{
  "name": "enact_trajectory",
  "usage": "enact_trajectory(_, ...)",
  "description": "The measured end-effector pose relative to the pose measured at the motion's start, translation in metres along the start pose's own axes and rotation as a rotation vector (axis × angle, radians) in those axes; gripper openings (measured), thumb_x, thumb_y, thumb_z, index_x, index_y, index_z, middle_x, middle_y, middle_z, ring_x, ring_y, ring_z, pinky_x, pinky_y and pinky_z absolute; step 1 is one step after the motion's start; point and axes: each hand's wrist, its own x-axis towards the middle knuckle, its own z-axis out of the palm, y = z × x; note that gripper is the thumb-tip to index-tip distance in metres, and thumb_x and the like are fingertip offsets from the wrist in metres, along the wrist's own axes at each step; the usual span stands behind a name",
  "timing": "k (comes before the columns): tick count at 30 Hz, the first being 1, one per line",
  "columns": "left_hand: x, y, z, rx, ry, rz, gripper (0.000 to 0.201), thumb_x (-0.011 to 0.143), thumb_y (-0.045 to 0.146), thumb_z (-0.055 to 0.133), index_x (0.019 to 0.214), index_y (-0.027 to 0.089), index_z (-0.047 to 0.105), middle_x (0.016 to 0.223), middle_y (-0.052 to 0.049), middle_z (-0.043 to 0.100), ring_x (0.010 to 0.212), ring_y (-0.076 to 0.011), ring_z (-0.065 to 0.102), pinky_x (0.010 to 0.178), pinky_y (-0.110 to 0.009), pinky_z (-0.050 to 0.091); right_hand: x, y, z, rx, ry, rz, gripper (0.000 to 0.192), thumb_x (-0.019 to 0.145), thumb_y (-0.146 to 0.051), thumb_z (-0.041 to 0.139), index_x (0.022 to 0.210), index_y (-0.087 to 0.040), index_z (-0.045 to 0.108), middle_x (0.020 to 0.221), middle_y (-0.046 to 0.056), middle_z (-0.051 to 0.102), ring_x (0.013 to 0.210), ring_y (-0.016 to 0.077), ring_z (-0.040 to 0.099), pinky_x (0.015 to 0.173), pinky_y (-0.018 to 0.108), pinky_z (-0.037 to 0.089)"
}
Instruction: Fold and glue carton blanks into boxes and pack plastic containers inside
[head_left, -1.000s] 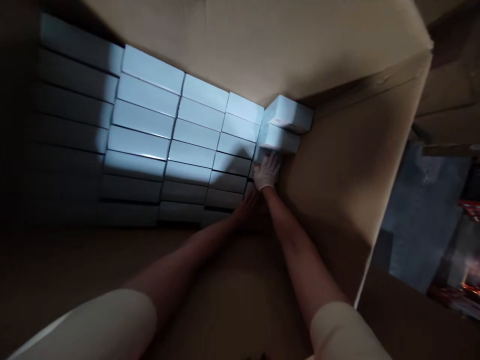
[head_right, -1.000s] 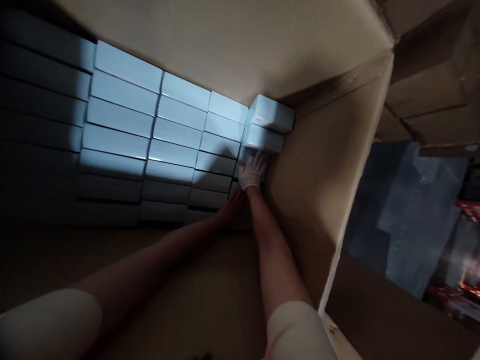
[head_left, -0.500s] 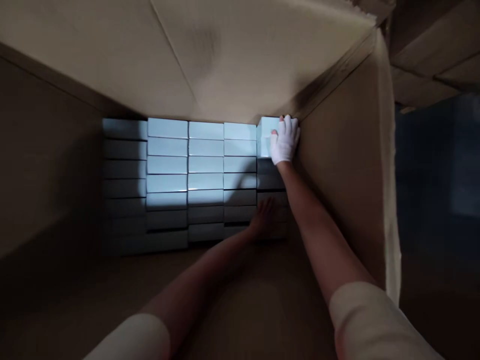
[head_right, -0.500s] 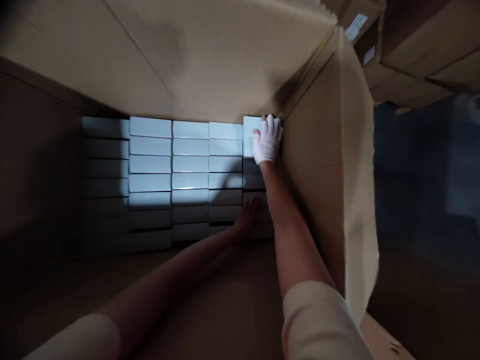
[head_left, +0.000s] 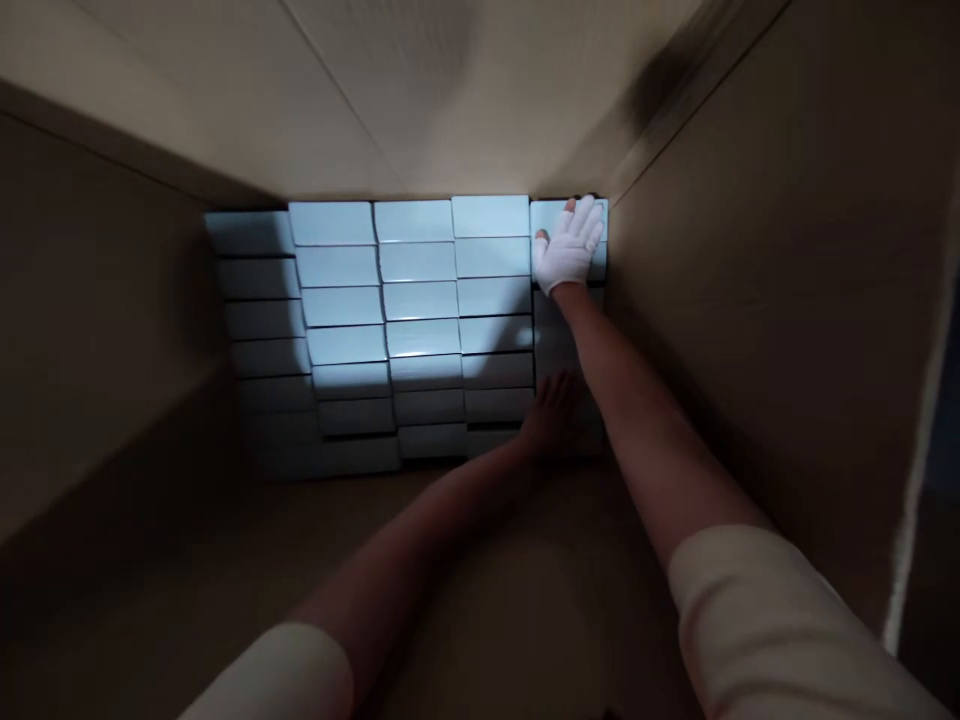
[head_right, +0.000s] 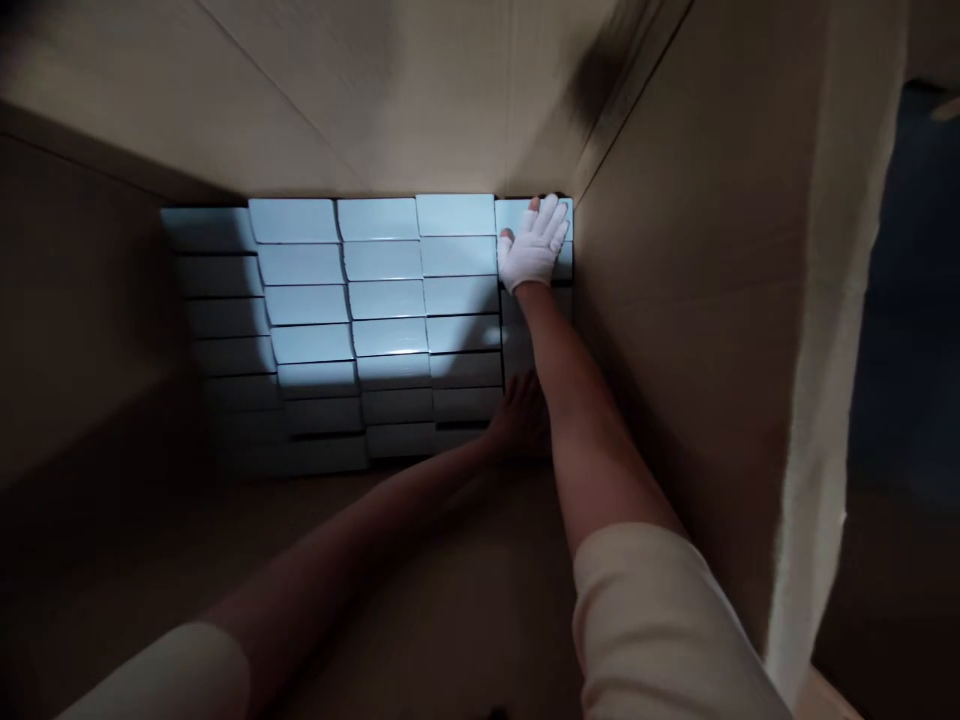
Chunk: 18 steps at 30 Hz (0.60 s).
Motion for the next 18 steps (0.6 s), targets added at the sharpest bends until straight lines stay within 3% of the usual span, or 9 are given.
enact_trajectory(3, 0.0, 0.0, -0.003, 0.0, 0.0, 0.006, 0.082, 0.105, 0.05, 0.044, 0.171, 0.006, 0.023, 0.18, -0.025, 0.015, 0.169, -0.0432, 0.006, 0.136, -0.065, 0.011, -0.001, 0.001, 0.001, -0.006, 0.02, -0.015, 0.076, 0.109, -0.038, 0.041, 0.167, 0.009, 0.025, 0.176, 0.034, 0.015, 0.168, 0.0407, 0.013, 0.134, 0.063, 0.007)
enact_trajectory(7, 0.002, -0.003, -0.005, -0.025, -0.028, -0.009, 0.08, 0.106, 0.048, 0.045, 0.17, 0.004, 0.026, 0.178, -0.027, 0.021, 0.168, -0.0422, 0.014, 0.135, -0.061, 0.016, -0.012, 0.001, 0.007, -0.007, -0.026, -0.065, 0.082, 0.106, -0.04, 0.05, 0.17, 0.003, 0.023, 0.178, 0.029, 0.014, 0.168, 0.0418, 0.012, 0.136, 0.06, 0.007)
enact_trajectory(12, 0.001, -0.004, -0.01, -0.051, -0.018, 0.004, 0.09, 0.104, 0.051, 0.052, 0.171, 0.0, 0.019, 0.179, -0.03, 0.012, 0.169, -0.0436, 0.006, 0.134, -0.066, 0.01, -0.002, 0.003, 0.006, -0.007, -0.087, -0.103, 0.074, 0.111, -0.039, 0.036, 0.166, 0.009, 0.023, 0.177, 0.033, 0.008, 0.167, 0.0408, 0.008, 0.132, 0.065, 0.008)
enact_trajectory(15, -0.008, -0.005, -0.045, -0.056, -0.034, 0.031, 0.096, 0.094, 0.045, 0.07, 0.167, -0.002, 0.029, 0.175, -0.033, 0.021, 0.167, -0.045, 0.018, 0.133, -0.062, 0.02, -0.005, 0.008, -0.021, -0.03, -0.227, -0.137, 0.067, 0.112, -0.035, 0.027, 0.161, 0.011, 0.031, 0.174, 0.037, 0.013, 0.166, 0.0363, 0.013, 0.131, 0.062, 0.016)
enact_trajectory(18, -0.042, -0.023, -0.103, -0.074, -0.054, 0.092, 0.086, 0.085, 0.029, 0.078, 0.163, 0.01, 0.045, 0.172, -0.024, 0.039, 0.163, -0.0363, 0.035, 0.132, -0.048, 0.029, -0.049, 0.017, -0.043, -0.079, -0.23, -0.162, 0.068, 0.111, -0.035, 0.029, 0.165, 0.007, 0.029, 0.176, 0.033, 0.015, 0.166, 0.0364, 0.016, 0.133, 0.058, 0.017)
